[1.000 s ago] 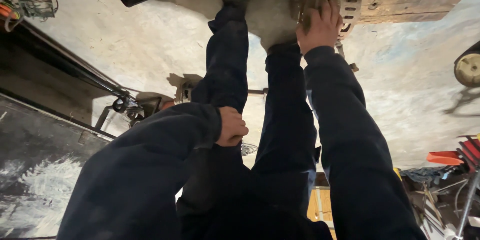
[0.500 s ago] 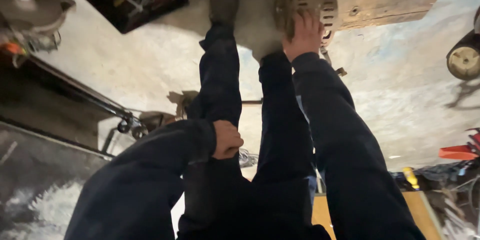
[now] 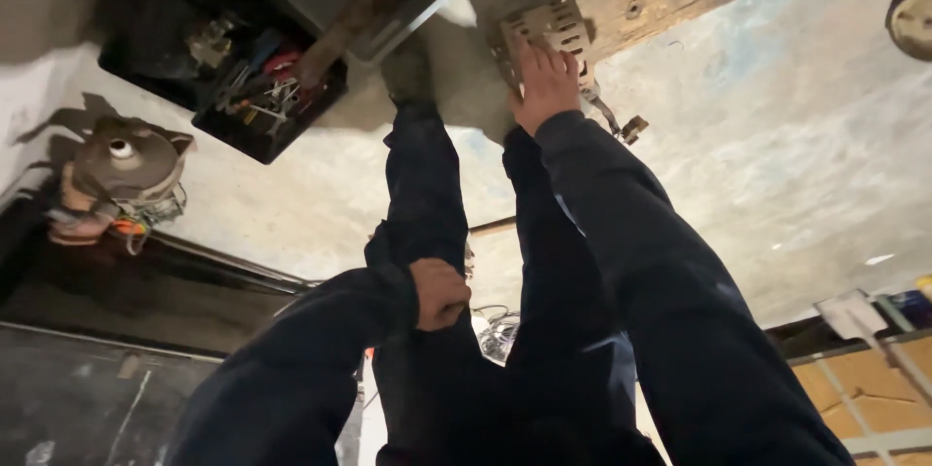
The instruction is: The person sits on the floor holding a motor stator housing and uses a hammer and a metal punch to drive the old windings and core out of the housing, repeatedly repositioning the stator and tapping around its rim.
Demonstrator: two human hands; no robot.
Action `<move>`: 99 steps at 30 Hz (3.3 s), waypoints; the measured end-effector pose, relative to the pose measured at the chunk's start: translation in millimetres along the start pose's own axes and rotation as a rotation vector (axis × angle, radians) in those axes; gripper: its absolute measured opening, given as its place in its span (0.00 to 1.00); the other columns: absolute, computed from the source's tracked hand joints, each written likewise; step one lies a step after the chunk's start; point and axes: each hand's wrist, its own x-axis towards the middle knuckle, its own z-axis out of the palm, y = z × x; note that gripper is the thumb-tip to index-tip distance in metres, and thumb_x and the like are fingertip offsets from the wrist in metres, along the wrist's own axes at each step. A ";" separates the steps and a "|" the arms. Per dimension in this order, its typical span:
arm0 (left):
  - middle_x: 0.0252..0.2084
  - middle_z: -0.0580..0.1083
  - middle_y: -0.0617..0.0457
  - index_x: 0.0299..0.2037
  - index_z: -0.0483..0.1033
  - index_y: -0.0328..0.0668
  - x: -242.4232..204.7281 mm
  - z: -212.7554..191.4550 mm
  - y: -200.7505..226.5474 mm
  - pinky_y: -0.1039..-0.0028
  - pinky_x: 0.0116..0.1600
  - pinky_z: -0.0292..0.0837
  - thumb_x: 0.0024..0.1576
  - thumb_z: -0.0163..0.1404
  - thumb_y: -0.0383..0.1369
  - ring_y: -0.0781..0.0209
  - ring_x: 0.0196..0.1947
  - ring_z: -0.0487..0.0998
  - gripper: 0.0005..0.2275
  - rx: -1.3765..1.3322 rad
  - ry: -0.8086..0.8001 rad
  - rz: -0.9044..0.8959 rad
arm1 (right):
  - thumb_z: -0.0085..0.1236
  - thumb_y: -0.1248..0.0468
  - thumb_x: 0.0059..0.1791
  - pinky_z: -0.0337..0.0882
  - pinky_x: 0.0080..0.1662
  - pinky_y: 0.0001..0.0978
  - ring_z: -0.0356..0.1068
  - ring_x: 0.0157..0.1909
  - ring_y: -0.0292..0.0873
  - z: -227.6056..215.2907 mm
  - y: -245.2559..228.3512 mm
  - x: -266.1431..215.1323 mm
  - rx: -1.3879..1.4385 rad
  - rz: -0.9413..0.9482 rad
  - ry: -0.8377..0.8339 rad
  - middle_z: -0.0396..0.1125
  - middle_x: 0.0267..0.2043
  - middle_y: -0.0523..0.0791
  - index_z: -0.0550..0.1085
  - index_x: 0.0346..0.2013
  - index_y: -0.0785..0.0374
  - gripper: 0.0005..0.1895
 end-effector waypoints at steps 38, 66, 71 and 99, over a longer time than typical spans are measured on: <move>0.41 0.79 0.40 0.46 0.79 0.43 -1.3 172.6 77.4 0.44 0.46 0.75 0.51 0.53 0.43 0.37 0.40 0.80 0.17 -0.079 0.119 -0.199 | 0.59 0.50 0.49 0.74 0.49 0.47 0.76 0.46 0.58 -72.5 -163.0 -44.2 -0.146 -0.167 -0.454 0.75 0.42 0.54 0.77 0.53 0.57 0.22; 0.31 0.79 0.42 0.39 0.82 0.49 27.4 -25.1 -67.3 0.47 0.37 0.72 0.54 0.51 0.44 0.39 0.31 0.80 0.12 0.001 0.467 -0.597 | 0.60 0.48 0.52 0.73 0.51 0.54 0.73 0.49 0.62 -27.5 -14.7 110.1 -0.285 -0.220 -0.421 0.74 0.48 0.55 0.77 0.56 0.56 0.22; 0.46 0.76 0.41 0.49 0.76 0.41 32.5 -128.1 -181.5 0.45 0.49 0.69 0.56 0.53 0.37 0.38 0.47 0.76 0.14 0.349 0.712 -0.547 | 0.60 0.53 0.54 0.68 0.56 0.53 0.70 0.56 0.60 -42.7 28.1 165.8 -0.275 -0.221 -0.121 0.72 0.54 0.53 0.75 0.57 0.60 0.21; 0.55 0.69 0.39 0.48 0.77 0.41 35.4 -247.9 -257.5 0.51 0.36 0.77 0.59 0.45 0.32 0.39 0.35 0.80 0.11 0.973 -0.132 -0.616 | 0.49 0.47 0.55 0.62 0.18 0.35 0.58 0.10 0.38 -101.9 153.0 58.4 -0.136 0.126 -0.177 0.62 0.13 0.43 0.75 0.28 0.62 0.23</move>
